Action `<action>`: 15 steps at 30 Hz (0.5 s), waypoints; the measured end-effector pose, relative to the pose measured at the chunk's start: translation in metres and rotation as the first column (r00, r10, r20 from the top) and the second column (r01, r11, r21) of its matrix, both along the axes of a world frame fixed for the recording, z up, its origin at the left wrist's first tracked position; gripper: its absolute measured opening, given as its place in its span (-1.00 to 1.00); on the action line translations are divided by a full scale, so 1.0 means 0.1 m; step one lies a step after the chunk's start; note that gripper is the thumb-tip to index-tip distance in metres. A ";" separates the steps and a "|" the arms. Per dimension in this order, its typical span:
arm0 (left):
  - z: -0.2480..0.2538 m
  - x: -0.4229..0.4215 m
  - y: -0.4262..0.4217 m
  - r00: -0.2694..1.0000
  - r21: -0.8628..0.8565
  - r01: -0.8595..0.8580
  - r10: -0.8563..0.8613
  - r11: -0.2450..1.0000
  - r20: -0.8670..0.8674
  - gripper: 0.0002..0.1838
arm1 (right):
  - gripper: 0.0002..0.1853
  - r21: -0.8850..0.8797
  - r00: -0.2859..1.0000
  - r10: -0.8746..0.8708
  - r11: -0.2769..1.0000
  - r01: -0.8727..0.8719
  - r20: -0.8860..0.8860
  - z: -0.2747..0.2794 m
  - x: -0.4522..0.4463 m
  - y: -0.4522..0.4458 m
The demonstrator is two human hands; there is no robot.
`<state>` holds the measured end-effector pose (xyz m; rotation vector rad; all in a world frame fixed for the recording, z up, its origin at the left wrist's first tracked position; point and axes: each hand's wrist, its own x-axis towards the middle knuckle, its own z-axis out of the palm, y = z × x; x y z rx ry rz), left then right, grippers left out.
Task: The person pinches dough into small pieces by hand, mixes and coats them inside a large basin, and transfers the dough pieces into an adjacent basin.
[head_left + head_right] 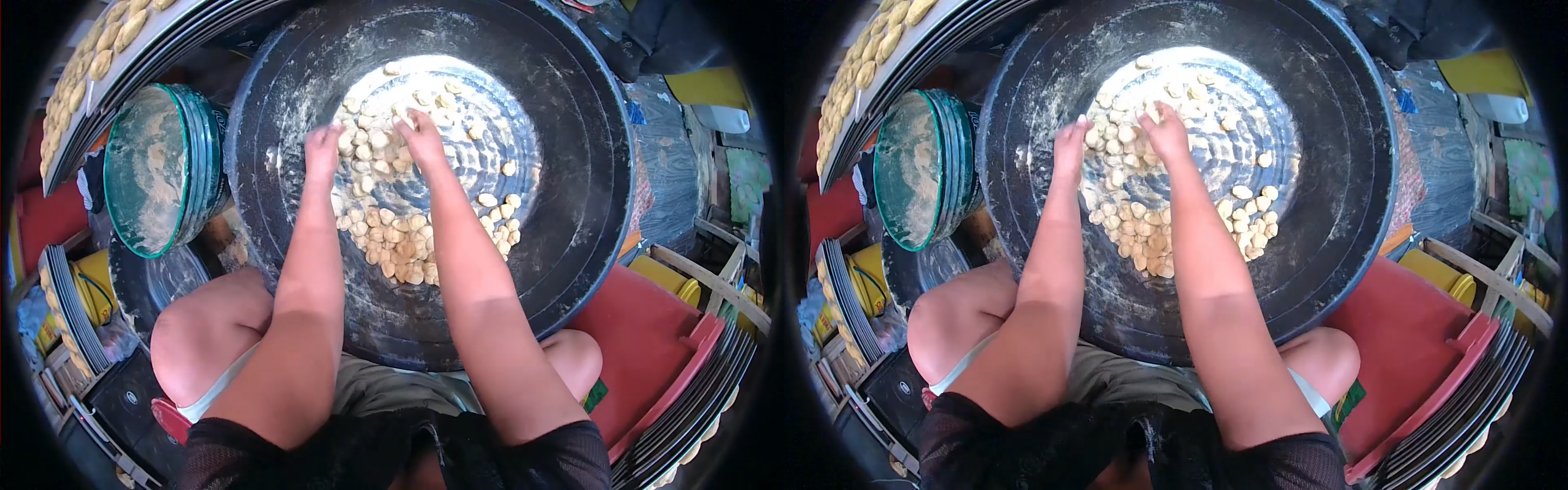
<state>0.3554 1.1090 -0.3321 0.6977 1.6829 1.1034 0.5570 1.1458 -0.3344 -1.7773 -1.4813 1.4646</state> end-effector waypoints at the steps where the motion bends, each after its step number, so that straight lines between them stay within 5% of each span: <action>1: -0.05 0.01 0.06 0.998 0.090 -0.006 0.012 0.996 -0.064 -0.60 | -0.23 0.143 0.960 -0.051 0.990 0.012 0.275 0.11 -0.06 0.03; 2: -0.10 0.02 0.08 0.992 0.179 -0.009 0.031 0.984 -0.125 -0.58 | -0.24 0.113 0.904 0.075 0.984 -0.134 0.421 0.19 -0.18 -0.09; 3: -0.12 0.00 0.08 0.985 0.066 0.082 -0.091 0.994 0.146 -0.43 | -0.24 0.062 0.809 0.195 0.960 -0.273 0.554 0.32 -0.36 -0.33; 4: -0.18 0.01 0.05 0.969 0.037 0.172 -0.162 0.984 -0.188 -0.39 | -0.24 -0.009 0.681 0.301 0.918 -0.397 0.667 0.40 -0.49 -0.51; 6: -0.35 0.05 -0.09 0.610 -0.105 0.300 -0.276 0.948 -0.743 -0.31 | -0.26 -0.067 0.589 0.505 0.792 -0.607 0.631 0.26 -0.44 -0.68; 8: -0.50 -0.02 -0.14 0.762 -0.248 0.341 -0.422 0.907 -0.492 -0.28 | -0.26 -0.092 0.448 0.725 0.571 -0.816 0.522 0.24 -0.16 -0.72; 10: -0.78 -0.14 -0.16 0.844 -0.355 0.466 -0.527 0.811 -0.097 -0.30 | -0.32 -0.143 0.738 0.614 0.787 -0.600 0.281 0.16 0.25 -0.65; 11: 0.03 0.06 -0.13 0.866 -0.586 0.454 -0.486 0.671 0.114 -0.35 | -0.35 -0.197 0.849 0.504 0.859 -0.473 0.159 0.13 0.44 -0.61; 13: -0.03 0.06 -0.21 0.897 -0.523 0.436 -0.399 0.732 0.189 -0.43 | -0.39 -0.181 0.905 0.267 0.959 -0.216 0.332 0.34 0.68 -0.59; 15: -0.09 0.07 -0.31 0.935 -0.408 0.342 -0.260 0.847 0.243 -0.50 | -0.35 0.098 0.912 -0.115 0.992 0.083 0.394 -0.12 0.85 -0.70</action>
